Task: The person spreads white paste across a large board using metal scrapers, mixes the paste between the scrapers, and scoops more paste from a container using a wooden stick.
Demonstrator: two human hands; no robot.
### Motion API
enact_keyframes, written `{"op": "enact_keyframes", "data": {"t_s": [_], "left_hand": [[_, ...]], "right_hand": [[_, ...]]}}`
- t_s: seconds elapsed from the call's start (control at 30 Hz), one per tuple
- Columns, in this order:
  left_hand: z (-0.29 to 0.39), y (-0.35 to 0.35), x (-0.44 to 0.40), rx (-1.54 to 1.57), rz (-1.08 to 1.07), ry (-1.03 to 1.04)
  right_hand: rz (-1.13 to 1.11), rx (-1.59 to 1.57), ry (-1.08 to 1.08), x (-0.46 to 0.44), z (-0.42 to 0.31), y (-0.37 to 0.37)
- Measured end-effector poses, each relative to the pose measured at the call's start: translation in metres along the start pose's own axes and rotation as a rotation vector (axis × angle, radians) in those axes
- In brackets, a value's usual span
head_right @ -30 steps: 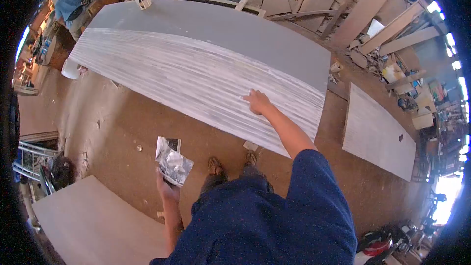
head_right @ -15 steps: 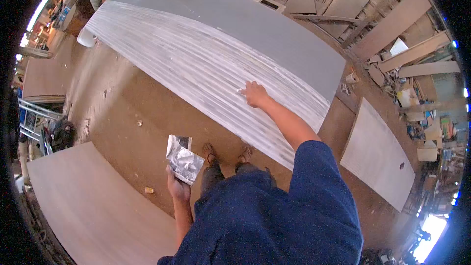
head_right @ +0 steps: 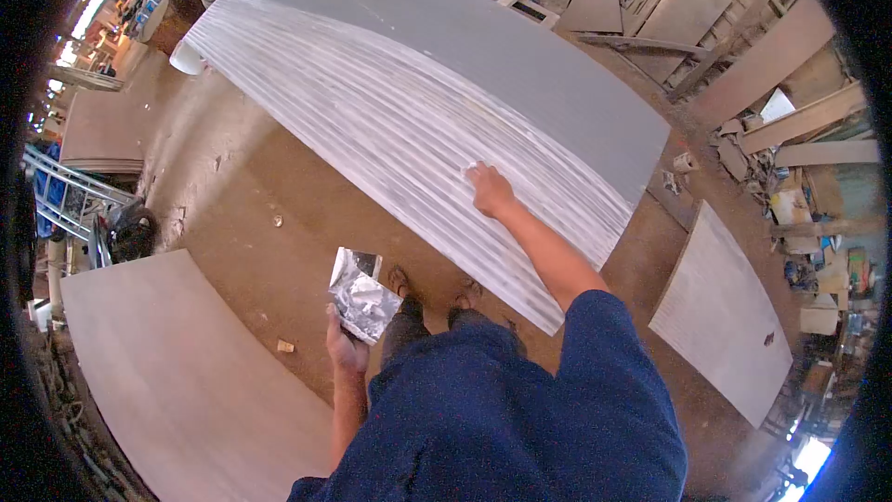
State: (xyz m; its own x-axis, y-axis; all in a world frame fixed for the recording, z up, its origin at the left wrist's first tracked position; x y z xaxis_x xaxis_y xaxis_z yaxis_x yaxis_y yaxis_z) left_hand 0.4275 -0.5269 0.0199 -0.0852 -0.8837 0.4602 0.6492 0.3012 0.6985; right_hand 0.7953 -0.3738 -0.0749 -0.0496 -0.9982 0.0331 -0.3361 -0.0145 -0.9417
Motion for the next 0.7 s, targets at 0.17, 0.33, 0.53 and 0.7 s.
{"op": "enact_keyframes", "data": {"t_s": [0.17,0.33,0.53,0.7], "left_hand": [[0.003,0.012,-0.001,-0.046,-0.025,-0.028],[0.004,0.006,-0.003,-0.104,-0.002,-0.042],[0.012,0.01,-0.008,-0.103,-0.068,-0.177],[0.026,0.005,-0.015,-0.171,-0.077,-0.215]], "right_hand": [[-0.032,0.117,-0.121,-0.007,-0.027,0.002],[-0.062,0.143,-0.136,0.003,-0.029,-0.001],[-0.041,0.318,-0.229,0.056,-0.023,-0.004],[0.057,0.23,0.033,0.222,0.008,-0.019]]}}
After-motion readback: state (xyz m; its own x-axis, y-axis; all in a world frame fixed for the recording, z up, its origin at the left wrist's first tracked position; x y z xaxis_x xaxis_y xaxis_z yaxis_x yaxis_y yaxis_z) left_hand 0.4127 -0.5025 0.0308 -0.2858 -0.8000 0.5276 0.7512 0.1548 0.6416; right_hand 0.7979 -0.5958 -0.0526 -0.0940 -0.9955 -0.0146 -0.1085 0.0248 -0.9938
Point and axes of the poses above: each hand's wrist, its own x-axis away from the middle knuckle, its own y-axis out of the palm, z = x × y, the point moved 3 cm from there along -x, towards the middle knuckle, and after that the axes turned 5 degrees about x, right-handed, at the moved point
